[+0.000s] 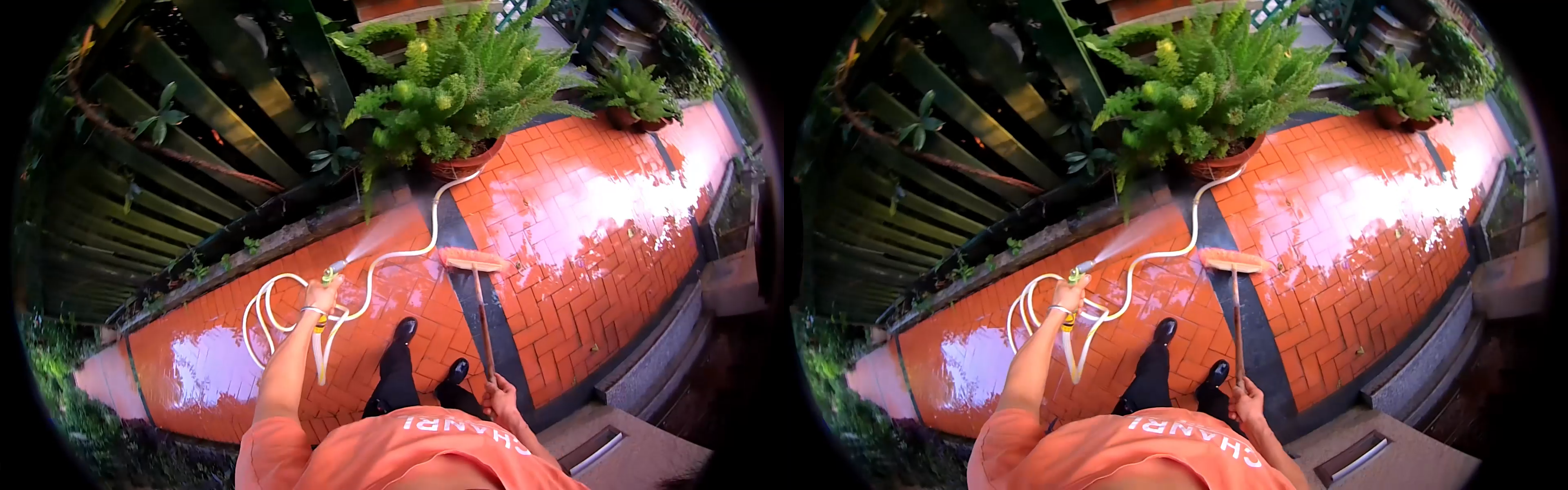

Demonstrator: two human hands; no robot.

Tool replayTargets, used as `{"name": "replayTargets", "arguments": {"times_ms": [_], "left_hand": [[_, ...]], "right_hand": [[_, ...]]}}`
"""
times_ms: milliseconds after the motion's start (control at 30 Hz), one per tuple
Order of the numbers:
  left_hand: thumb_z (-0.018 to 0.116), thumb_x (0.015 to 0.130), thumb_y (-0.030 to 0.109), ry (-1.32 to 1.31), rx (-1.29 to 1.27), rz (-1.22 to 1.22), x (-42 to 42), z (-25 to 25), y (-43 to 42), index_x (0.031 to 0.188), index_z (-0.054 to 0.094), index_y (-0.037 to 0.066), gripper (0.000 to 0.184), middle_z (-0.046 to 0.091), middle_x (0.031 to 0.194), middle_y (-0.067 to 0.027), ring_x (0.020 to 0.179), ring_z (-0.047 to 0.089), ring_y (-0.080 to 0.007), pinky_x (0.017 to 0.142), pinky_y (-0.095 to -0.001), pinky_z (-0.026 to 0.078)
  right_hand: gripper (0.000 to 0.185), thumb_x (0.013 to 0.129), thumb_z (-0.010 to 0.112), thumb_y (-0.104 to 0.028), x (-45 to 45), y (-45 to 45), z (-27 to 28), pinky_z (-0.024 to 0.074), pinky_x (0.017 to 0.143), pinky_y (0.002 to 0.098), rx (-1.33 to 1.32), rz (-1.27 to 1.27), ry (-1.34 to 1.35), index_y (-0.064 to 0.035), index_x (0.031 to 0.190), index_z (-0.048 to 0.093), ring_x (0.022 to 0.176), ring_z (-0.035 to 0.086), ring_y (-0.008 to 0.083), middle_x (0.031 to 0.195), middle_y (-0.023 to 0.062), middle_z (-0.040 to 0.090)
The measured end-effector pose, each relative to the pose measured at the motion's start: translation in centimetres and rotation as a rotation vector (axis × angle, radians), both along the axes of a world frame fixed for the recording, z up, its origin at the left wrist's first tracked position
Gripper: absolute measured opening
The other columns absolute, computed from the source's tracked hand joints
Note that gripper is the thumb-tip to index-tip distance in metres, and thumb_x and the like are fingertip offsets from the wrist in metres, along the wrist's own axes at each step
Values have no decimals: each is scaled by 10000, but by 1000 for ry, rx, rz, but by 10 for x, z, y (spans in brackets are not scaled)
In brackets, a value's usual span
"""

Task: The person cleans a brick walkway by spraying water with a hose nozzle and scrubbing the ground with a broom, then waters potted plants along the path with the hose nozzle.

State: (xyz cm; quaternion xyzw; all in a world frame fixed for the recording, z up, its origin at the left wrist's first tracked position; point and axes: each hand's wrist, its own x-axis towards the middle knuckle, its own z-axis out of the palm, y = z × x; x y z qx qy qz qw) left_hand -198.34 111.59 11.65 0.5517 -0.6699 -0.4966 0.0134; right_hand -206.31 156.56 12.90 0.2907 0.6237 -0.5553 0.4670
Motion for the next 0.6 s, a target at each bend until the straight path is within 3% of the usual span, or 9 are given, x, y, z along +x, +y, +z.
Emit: {"name": "replayTargets", "arguments": {"times_ms": [67, 167, 267, 400, 433, 500, 567, 600], "left_hand": [[666, 810, 365, -103, -17, -82, -26, -15, -22, 523, 550, -5, 482, 519, 444, -81, 344, 511, -174, 348, -342, 413], [662, 802, 375, -140, -125, -250, -63, -13, -50, 576, 601, -29, 467, 552, 471, -108, 398, 571, -204, 386, -352, 446], [677, 799, 354, -50, -91, -375, -94, 4, -64, 583, 583, -25, 446, 541, 478, -89, 387, 538, -167, 386, -340, 429], [683, 784, 332, 13, -404, -662, -110, -35, -100, 645, 623, -26, 389, 545, 476, -123, 386, 515, -172, 427, -354, 429], [683, 788, 335, 11, -431, -599, -114, -38, -107, 612, 614, -14, 397, 536, 466, -91, 374, 487, -156, 407, -348, 408], [685, 790, 337, -37, -395, -526, -119, -60, -130, 598, 606, -7, 401, 527, 464, -70, 372, 482, -144, 394, -341, 397], [692, 790, 340, -44, -344, -398, -130, -72, -143, 565, 580, 13, 413, 498, 457, -19, 373, 475, -111, 363, -318, 367], [693, 789, 332, -52, -341, -407, -134, -77, -146, 572, 582, 16, 400, 490, 450, -15, 365, 469, -105, 355, -307, 358]], "right_hand": [[231, 890, 460, -48, -8, -40, -10, 279, 308, 241, -57, -58, -4, -110, 1108, 501, 367, 364, 97, 551, 6, 410], [79, 878, 435, -53, -38, -98, -67, 298, 286, 248, -123, -146, 184, -86, 919, 495, 349, 394, 110, 515, 11, 411], [125, 881, 409, -60, -115, -154, -119, 301, 279, 265, -163, -233, 366, -100, 765, 430, 345, 394, 118, 506, 18, 414], [81, 903, 413, -78, -205, -207, -123, 304, 295, 271, -95, -387, 318, -104, 827, 422, 353, 364, 115, 507, 0, 392], [16, 894, 420, -95, -190, -204, -113, 325, 315, 270, 8, -200, 452, -90, 882, 429, 372, 370, 115, 535, -2, 404], [393, 858, 433, -122, -127, -168, -98, 336, 331, 255, 90, -137, 561, -113, 1250, 451, 399, 377, 91, 556, -41, 364], [538, 897, 435, -128, -46, -115, -80, 307, 312, 228, -43, -251, 426, -185, 1418, 317, 361, 343, 61, 520, -53, 336], [530, 912, 436, -128, -10, -104, -46, 304, 306, 222, 30, -251, 330, -193, 1423, 310, 339, 340, 63, 494, -49, 333]]}}
